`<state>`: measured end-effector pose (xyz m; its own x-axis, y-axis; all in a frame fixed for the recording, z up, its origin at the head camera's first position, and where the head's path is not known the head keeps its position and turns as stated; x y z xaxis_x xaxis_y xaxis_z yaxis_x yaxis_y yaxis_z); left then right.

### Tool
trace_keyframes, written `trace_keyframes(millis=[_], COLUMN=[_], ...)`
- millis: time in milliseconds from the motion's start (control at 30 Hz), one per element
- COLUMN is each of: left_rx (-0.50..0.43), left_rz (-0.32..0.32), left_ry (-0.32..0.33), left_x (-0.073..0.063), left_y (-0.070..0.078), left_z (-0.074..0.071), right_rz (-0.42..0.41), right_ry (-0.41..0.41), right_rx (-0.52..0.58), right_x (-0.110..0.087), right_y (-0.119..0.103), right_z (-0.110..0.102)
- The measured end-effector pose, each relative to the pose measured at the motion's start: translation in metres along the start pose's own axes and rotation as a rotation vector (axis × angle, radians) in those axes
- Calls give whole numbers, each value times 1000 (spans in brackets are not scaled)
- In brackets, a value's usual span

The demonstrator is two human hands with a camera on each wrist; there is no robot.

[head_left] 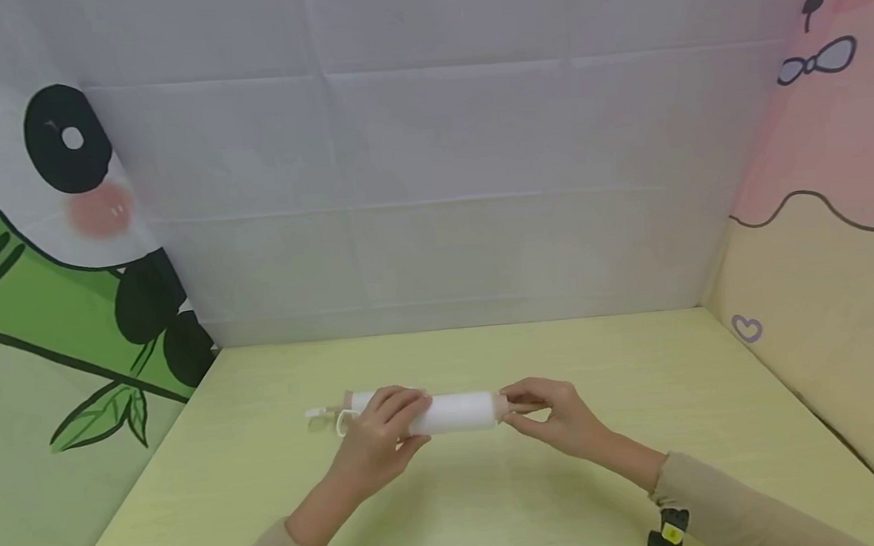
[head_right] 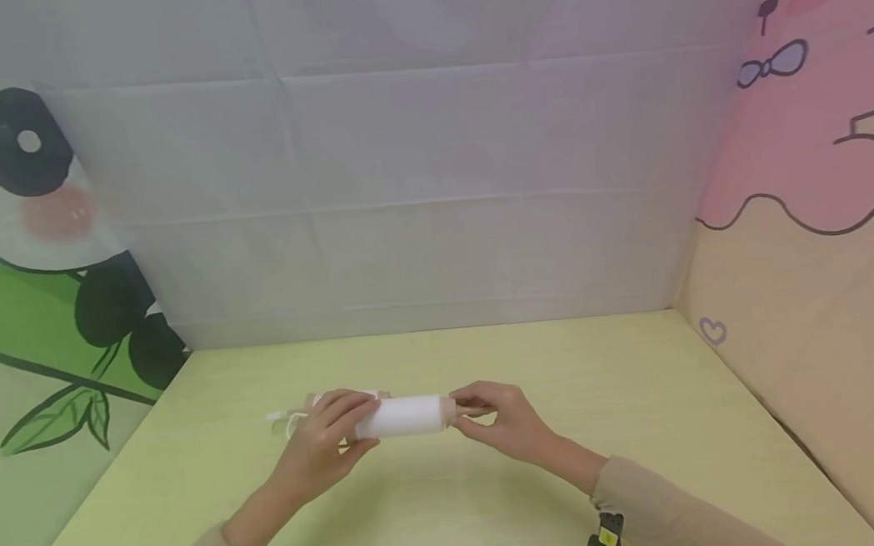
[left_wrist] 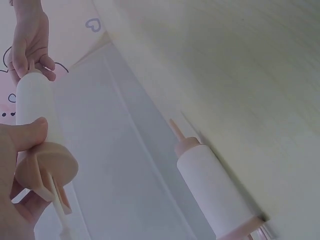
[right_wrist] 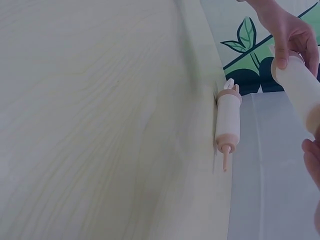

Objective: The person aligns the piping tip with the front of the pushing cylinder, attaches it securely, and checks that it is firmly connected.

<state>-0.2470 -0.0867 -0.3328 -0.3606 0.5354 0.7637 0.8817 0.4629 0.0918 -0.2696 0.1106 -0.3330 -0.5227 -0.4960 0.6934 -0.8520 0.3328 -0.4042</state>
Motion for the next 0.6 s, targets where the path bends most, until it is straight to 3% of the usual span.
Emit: trace_keyframes(millis=[167,267,400,600], left_rx=[-23,-34,-44,-51], left_rz=[-14,-35,-59,-67], left_ry=[0,-6,-6,5], left_x=[-1,-2,-2,-1], left_y=[-1,-4,-7,-8], left_z=[1,1,1,-1], right_rz=[-10,-78,-156,-173], right_ry=[28,68,99,91], right_rx=[29,46,6,-51], right_x=[-1,0,2,4], right_y=[1,-2,-8,-14], right_z=[-1,-2,-4,-5])
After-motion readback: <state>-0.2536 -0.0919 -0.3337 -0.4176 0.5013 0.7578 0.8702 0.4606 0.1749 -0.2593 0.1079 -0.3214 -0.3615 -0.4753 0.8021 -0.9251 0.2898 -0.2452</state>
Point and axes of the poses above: each hand's wrist, its own x-axis towards the middle knuckle, its own z-axis out of the palm, y = z × x, the point moved 7 cm from there along x, towards the middle knuckle, and after that the axes turned 13 degrees about -x, right-handed, at the moved point
